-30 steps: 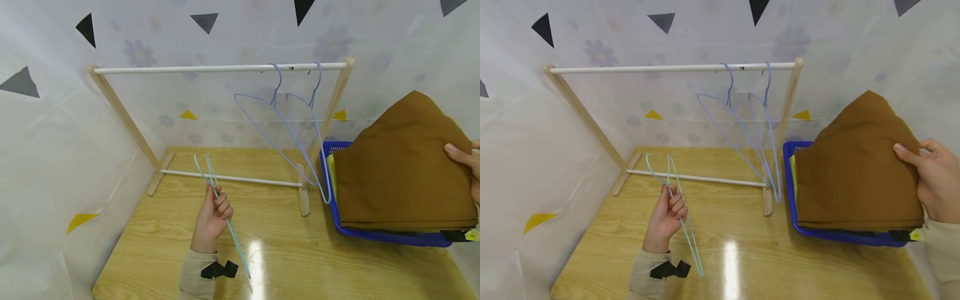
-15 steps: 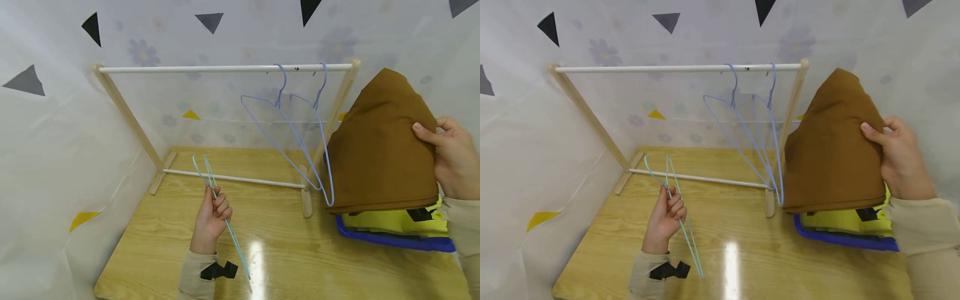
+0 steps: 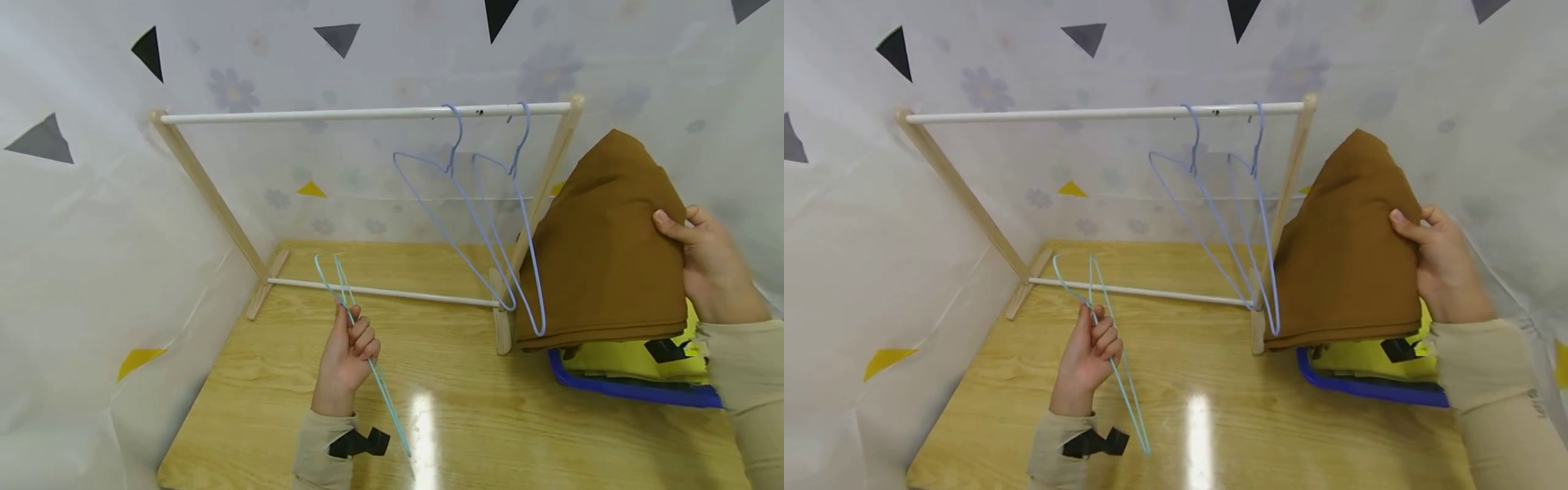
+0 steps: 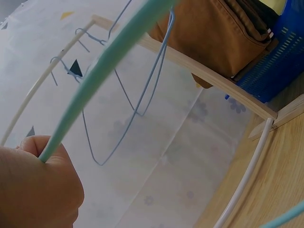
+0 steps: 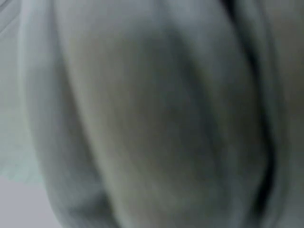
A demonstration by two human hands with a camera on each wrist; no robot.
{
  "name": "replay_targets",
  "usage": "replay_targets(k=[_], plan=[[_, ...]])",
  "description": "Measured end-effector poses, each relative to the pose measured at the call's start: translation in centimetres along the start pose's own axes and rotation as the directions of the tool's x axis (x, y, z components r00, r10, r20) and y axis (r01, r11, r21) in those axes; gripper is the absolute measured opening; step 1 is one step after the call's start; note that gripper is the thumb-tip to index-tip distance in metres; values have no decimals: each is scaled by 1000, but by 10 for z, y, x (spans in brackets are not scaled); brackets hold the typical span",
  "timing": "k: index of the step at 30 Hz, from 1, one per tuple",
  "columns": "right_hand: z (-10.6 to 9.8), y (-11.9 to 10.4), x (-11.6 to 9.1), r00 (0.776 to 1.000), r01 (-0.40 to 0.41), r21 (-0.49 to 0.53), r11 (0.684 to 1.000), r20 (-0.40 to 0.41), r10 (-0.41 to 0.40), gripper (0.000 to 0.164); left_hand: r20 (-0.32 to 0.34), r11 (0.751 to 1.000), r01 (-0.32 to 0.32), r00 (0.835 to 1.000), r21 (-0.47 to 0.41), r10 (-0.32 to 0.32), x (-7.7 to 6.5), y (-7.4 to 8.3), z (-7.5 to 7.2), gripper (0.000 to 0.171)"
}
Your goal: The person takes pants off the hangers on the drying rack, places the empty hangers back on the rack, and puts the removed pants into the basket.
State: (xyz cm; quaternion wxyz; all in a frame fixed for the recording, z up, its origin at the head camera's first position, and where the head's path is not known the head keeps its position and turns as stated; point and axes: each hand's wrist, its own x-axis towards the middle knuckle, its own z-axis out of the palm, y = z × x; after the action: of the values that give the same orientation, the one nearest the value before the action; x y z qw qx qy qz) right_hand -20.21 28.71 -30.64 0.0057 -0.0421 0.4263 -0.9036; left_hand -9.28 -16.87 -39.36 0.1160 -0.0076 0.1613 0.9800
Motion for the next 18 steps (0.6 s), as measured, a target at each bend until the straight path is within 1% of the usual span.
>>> replay_targets(k=[3,6,11,15,18], plan=[[-7,-2,0,1000,2,9,1000,-5,-2,14,-5,1000,3,1000,-3,-3,0,0,0,42],[-15,-5,-3,1000,4,-9,1000,-18,-4,14,-1,1000,6,1000,-4,-6,0,-1,-1,40],[-29,-10,-6,999,28,-32,999,-27,-29,12,23,1000,11,1000,-4,-11,-1,-1,-1,40],[-41,-14,-8,997,59,-77,995,-42,-62,12,49,1000,16,999,-6,-16,-1,-1,-1,42],[-49,-18,-10,994,64,-139,988,-79,-75,12,62,1000,16,998,-6,-16,-1,-1,-1,43]])
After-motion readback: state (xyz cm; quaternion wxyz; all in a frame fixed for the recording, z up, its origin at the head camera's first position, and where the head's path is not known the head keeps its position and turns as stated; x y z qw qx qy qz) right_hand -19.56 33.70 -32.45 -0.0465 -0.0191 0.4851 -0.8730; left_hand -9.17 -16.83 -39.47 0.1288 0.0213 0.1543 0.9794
